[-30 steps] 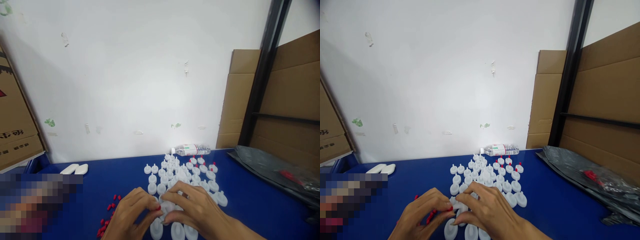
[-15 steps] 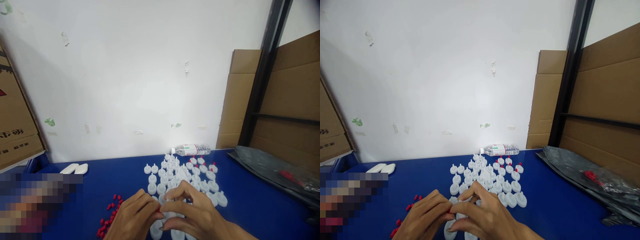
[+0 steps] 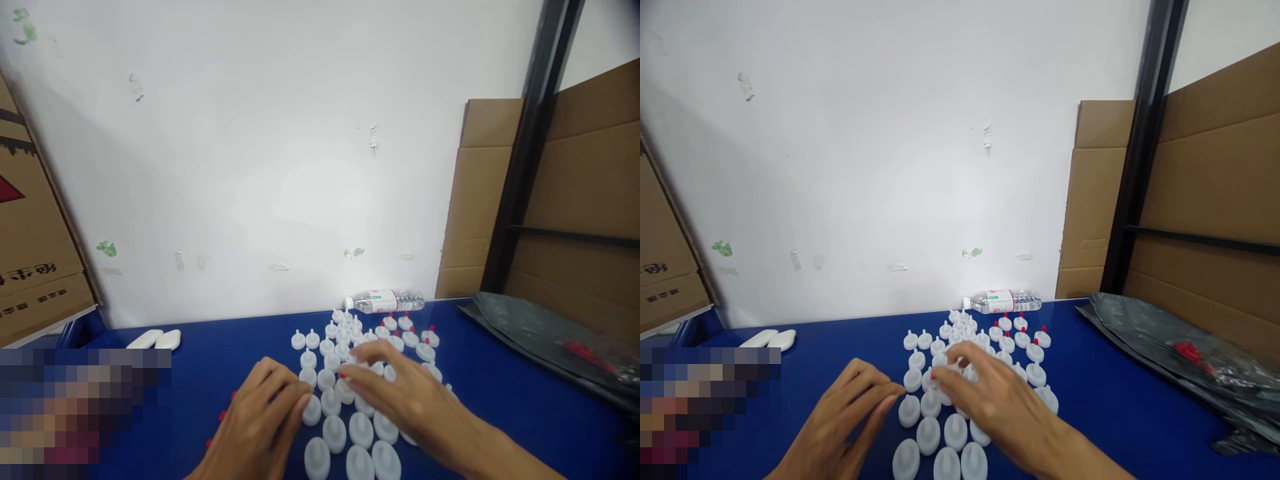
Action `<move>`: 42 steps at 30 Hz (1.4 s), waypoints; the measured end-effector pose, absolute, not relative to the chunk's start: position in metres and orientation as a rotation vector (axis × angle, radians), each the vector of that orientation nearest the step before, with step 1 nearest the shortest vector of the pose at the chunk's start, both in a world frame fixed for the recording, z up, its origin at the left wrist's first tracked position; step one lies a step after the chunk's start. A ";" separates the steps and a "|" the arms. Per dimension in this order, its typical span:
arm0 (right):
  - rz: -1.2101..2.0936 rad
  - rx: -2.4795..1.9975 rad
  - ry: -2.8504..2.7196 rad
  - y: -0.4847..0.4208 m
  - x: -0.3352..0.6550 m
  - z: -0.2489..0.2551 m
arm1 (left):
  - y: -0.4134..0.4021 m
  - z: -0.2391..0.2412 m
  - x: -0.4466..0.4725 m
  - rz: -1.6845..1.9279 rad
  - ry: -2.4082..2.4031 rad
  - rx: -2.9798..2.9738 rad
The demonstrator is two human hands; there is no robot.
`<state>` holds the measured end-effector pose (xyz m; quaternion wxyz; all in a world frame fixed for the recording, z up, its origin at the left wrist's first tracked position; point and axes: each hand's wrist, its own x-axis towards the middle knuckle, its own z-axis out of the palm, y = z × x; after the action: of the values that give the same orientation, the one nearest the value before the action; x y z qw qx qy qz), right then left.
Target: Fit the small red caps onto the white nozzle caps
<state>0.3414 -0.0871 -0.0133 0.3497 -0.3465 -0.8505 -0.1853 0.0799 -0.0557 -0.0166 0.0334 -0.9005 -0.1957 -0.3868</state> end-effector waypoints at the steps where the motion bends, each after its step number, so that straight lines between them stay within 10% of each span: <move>1: -0.477 -0.964 -2.169 -0.082 0.349 -0.012 | -0.050 -0.016 0.075 -1.169 -0.671 -2.770; 11: -0.627 -1.459 -2.168 -0.043 0.423 0.001 | -0.001 -0.011 0.035 -0.528 -1.255 -2.835; 42: -0.275 -1.551 -2.346 -0.043 0.425 -0.010 | -0.003 -0.025 0.042 -0.439 -1.344 -2.974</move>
<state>0.4253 -0.0430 -0.0101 0.1572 -0.5419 -0.8200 -0.0962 0.0424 -0.0025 -0.0246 -0.0756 -0.9005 -0.4071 -0.1328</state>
